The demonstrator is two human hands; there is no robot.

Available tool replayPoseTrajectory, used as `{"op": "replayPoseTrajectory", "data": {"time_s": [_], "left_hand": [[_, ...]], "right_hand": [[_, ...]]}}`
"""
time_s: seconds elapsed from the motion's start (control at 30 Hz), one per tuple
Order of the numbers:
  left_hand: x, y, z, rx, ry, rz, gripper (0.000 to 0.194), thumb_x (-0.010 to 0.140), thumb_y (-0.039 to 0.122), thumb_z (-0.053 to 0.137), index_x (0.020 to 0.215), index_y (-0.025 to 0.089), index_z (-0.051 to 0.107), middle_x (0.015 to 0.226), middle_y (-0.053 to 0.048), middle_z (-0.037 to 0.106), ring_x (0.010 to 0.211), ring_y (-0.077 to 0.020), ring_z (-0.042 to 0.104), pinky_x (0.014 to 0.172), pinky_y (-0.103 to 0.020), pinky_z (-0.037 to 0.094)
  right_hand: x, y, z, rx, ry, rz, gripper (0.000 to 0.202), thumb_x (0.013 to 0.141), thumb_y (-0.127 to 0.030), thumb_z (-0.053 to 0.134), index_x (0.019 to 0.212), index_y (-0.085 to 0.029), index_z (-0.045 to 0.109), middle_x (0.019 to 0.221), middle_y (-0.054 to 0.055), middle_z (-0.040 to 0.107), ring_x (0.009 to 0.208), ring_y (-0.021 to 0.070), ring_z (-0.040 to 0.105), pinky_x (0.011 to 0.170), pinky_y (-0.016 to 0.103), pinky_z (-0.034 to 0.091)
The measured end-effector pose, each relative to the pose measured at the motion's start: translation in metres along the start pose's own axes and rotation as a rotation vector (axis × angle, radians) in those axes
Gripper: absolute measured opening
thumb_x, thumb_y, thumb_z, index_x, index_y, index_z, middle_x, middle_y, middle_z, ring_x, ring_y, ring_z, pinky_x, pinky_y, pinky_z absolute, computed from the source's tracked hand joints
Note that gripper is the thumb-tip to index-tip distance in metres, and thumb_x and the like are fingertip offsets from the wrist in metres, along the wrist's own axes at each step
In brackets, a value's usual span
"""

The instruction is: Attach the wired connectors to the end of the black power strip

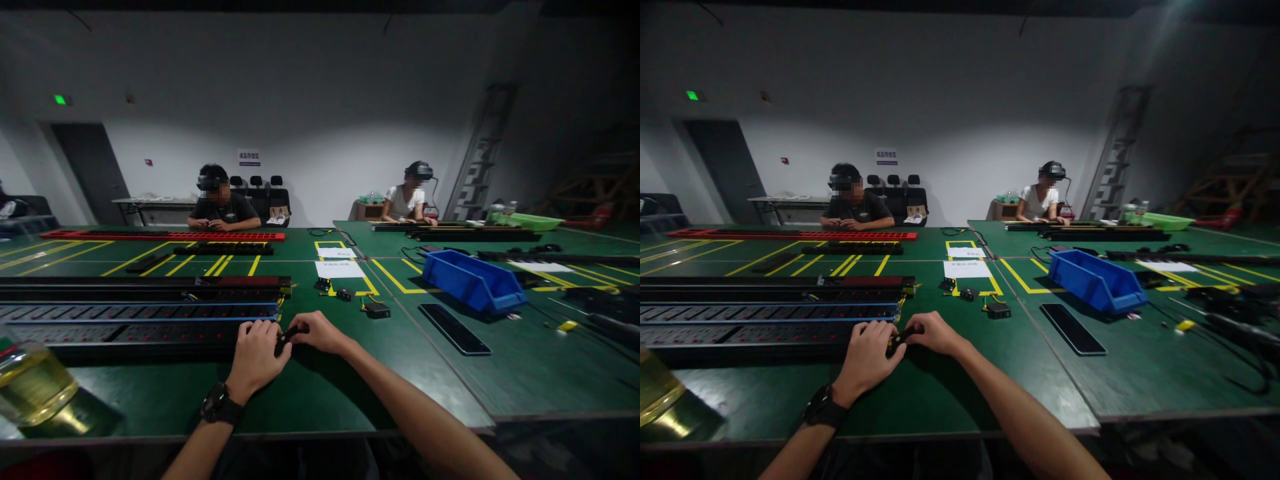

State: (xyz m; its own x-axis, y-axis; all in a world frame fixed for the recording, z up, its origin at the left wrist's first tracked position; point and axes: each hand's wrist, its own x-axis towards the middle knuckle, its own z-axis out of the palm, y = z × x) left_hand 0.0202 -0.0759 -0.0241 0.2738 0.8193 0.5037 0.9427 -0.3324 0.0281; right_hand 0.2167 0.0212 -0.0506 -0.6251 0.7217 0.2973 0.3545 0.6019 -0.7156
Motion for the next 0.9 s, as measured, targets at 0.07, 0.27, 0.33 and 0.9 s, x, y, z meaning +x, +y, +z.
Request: {"op": "replayPoseTrajectory", "data": {"time_s": [0.07,0.27,0.33,0.9], "left_hand": [[0.0,0.0,0.001,0.017,0.004,0.003,0.014,0.09,0.033,0.06,0.092,0.021,0.067,0.095,-0.007,0.073,0.096,-0.027,0.063,0.09,-0.045,0.037],[0.0,0.001,0.002,0.022,0.019,0.004,0.012,0.09,0.03,0.06,0.092,0.021,0.066,0.094,-0.007,0.073,0.095,-0.0272,0.064,0.09,-0.046,0.038],[0.0,0.0,0.003,0.021,0.022,0.007,0.01,0.09,0.027,0.058,0.092,0.021,0.066,0.094,-0.006,0.073,0.095,-0.0269,0.064,0.091,-0.046,0.038],[0.001,0.0,0.009,0.073,0.045,-0.003,0.014,0.092,0.022,0.054,0.091,0.021,0.067,0.092,-0.008,0.073,0.092,-0.0269,0.063,0.089,-0.046,0.039]], "right_hand": [[-0.001,-0.002,0.001,-0.014,0.021,-0.013,0.021,0.081,-0.022,0.08,0.102,-0.019,0.079,0.079,-0.002,0.072,0.07,0.0126,0.063,0.065,0.021,0.044],[-0.003,-0.003,0.002,-0.178,0.06,-0.12,0.016,0.09,-0.015,0.071,0.103,-0.021,0.077,0.095,0.003,0.076,0.088,0.0164,0.068,0.081,0.025,0.048],[-0.001,-0.002,0.008,-0.237,0.09,-0.147,0.016,0.092,-0.015,0.069,0.105,-0.021,0.076,0.099,0.004,0.075,0.094,0.0175,0.068,0.086,0.026,0.048],[0.0,-0.004,0.016,-0.432,0.056,-0.01,0.011,0.097,-0.031,0.068,0.102,-0.022,0.072,0.096,0.004,0.074,0.086,0.0171,0.066,0.072,0.025,0.04]]}}
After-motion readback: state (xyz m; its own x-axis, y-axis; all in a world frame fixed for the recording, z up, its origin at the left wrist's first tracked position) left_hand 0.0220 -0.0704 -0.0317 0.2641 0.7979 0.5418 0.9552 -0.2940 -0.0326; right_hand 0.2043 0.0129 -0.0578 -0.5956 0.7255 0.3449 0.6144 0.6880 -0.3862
